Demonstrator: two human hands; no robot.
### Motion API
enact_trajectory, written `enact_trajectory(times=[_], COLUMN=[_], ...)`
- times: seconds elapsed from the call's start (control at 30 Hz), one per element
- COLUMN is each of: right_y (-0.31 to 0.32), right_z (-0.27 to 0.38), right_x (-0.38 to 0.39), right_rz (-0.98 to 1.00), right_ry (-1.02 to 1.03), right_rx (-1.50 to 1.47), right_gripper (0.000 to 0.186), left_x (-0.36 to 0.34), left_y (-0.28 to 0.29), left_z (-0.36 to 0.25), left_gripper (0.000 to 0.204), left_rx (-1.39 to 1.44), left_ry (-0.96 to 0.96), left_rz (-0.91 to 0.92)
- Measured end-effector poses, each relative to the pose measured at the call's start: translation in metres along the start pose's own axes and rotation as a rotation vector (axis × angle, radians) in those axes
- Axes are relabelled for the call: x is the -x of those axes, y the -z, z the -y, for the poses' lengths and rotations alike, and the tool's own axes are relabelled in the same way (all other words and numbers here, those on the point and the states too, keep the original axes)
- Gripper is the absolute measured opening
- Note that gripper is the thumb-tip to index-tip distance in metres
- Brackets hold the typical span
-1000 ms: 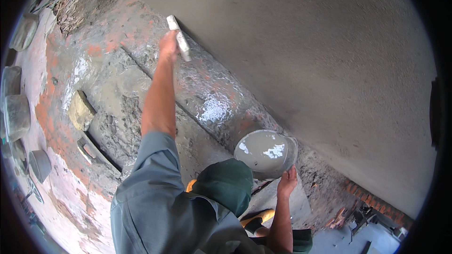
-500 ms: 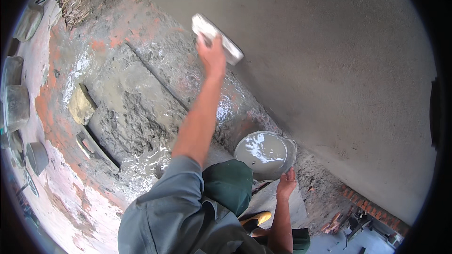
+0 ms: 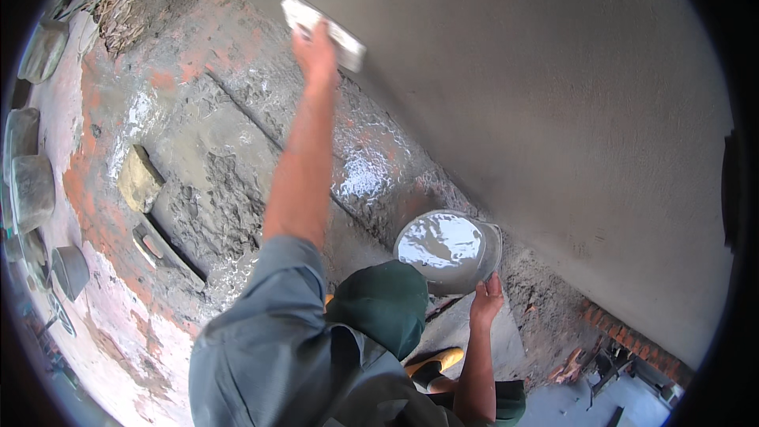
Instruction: The person kneels on the ground and smooths a wet plastered wall using a white rectangular float and a trowel. They repeatedly dip the float into a bucket of water and wipe the wall surface to even out the finish.
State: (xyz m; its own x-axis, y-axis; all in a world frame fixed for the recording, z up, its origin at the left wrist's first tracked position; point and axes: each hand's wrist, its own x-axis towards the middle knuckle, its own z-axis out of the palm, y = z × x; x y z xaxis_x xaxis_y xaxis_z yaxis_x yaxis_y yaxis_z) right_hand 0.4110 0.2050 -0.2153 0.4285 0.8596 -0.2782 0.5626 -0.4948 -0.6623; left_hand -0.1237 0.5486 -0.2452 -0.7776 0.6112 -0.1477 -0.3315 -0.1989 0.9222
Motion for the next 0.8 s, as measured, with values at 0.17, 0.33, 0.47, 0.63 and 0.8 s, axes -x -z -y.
enact_trajectory(times=[0.17, 0.33, 0.47, 0.63, 0.8], right_y=[-0.004, -0.003, -0.002, 0.000, 0.000], right_z=[0.007, 0.005, 0.001, -0.004, -0.013], right_x=[0.001, -0.002, -0.003, -0.006, -0.016], right_rz=[0.021, -0.008, -0.011, -0.049, -0.130], right_ry=[-0.019, -0.040, -0.009, -0.071, -0.172], right_rx=[-0.234, -0.118, -0.150, -0.222, -0.274], right_gripper=[0.054, 0.053, 0.052, 0.043, 0.028], left_x=[-0.027, 0.085, 0.164, 0.170, 0.083], left_y=[0.028, 0.004, -0.026, -0.051, -0.027], left_z=[0.028, 0.076, 0.057, 0.009, -0.009], left_gripper=[0.055, 0.071, 0.077, 0.073, 0.071], left_rx=[-0.083, -0.049, 0.052, -0.079, -0.132], left_ry=[0.459, 0.426, 0.610, 0.371, -0.007], left_rz=[-0.033, -0.062, -0.022, -0.036, -0.012])
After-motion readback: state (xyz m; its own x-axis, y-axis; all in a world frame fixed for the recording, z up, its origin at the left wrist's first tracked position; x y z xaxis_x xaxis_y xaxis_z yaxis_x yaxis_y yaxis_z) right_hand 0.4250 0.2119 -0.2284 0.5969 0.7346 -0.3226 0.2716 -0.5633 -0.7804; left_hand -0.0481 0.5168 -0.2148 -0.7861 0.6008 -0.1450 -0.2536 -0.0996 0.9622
